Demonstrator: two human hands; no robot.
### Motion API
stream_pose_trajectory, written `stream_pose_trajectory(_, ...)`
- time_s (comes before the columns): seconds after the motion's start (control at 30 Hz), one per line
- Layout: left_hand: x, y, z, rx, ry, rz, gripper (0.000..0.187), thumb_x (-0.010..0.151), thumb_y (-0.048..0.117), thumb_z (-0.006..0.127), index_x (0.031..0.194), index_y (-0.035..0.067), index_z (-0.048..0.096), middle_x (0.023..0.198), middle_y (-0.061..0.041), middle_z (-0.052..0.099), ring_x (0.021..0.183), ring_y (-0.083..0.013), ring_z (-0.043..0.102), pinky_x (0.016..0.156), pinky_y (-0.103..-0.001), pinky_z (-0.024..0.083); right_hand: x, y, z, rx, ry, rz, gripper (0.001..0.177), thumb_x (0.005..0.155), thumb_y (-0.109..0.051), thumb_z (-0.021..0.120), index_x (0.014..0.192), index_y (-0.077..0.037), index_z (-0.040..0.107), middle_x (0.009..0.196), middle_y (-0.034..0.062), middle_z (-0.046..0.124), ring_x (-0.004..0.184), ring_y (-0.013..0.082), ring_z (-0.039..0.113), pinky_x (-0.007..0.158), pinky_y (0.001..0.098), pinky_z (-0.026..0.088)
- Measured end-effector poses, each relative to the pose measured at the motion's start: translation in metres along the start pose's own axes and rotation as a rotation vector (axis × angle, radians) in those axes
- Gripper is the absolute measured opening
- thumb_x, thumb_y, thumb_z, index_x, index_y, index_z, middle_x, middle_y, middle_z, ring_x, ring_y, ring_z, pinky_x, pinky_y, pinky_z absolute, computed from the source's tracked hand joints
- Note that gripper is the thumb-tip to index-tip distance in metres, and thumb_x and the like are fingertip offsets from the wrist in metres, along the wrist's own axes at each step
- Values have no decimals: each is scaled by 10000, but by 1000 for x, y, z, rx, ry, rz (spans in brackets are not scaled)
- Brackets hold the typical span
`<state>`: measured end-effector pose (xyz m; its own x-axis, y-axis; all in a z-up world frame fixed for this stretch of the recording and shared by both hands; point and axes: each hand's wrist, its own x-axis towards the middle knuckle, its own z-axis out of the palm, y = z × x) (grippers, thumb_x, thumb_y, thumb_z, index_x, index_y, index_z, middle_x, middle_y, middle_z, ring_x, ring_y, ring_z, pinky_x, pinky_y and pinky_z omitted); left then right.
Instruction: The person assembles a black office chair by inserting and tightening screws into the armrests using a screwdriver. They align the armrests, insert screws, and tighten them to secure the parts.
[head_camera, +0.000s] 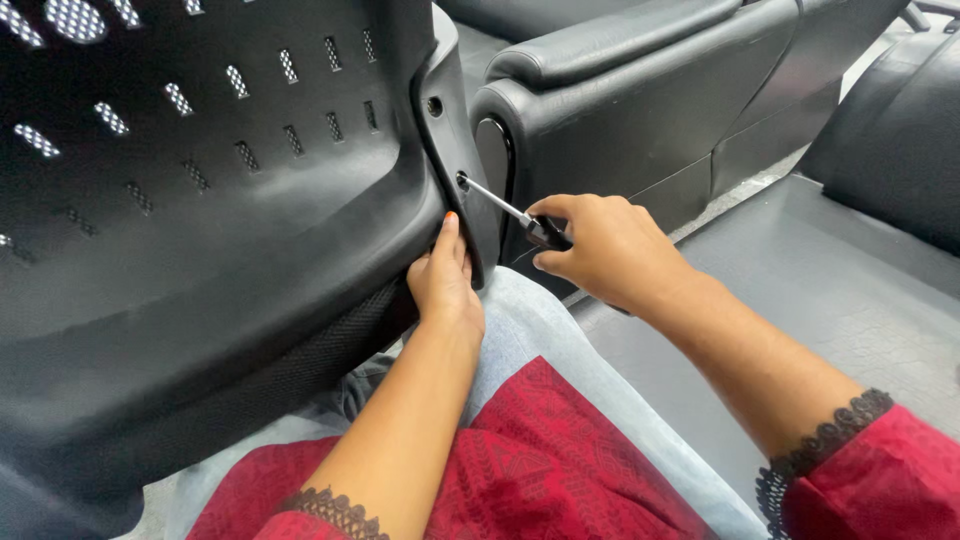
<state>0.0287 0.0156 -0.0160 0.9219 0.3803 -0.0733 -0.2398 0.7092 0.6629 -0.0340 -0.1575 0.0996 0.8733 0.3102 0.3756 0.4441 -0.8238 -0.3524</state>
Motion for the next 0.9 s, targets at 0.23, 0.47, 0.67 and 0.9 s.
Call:
stream_pose_trajectory(0.23,-1,0,-3,2,-85,47,454,930,174,681,1300,-68,575,1341,-151,649,1265,-208,633,1118,-320,453,-4,-2,4,-78,-25,28,492,758,-275,805,1242,-247,718,923,139,765,876,353,731,795,457,562)
stream_pose_trajectory(0.47,2,-2,-5,2,-98,77,420,941,156,664,1304,-35,571,1299,-123,654,1228,-196,637,1102,-313,469,10,-9,-12,138,-233,283,450,858,-350,758,1294,-265,692,768,88,769,614,252,739,630,378,583)
stream_pose_trajectory(0.67,3,-3,-7,6,-120,86,417,948,144,661,1307,-49,575,1287,-121,658,1205,-191,640,1092,-311,474,6,-17,-14,116,-227,301,456,854,-342,760,1298,-264,692,748,78,770,569,202,716,610,349,569)
stream_pose_trajectory(0.9,0,-2,-7,12,-132,104,443,940,130,655,1340,-27,548,1313,-109,642,1230,-177,616,1102,-302,455,9,-17,-16,104,-207,262,478,820,-294,748,1291,-233,698,759,84,769,570,209,719,617,352,569)
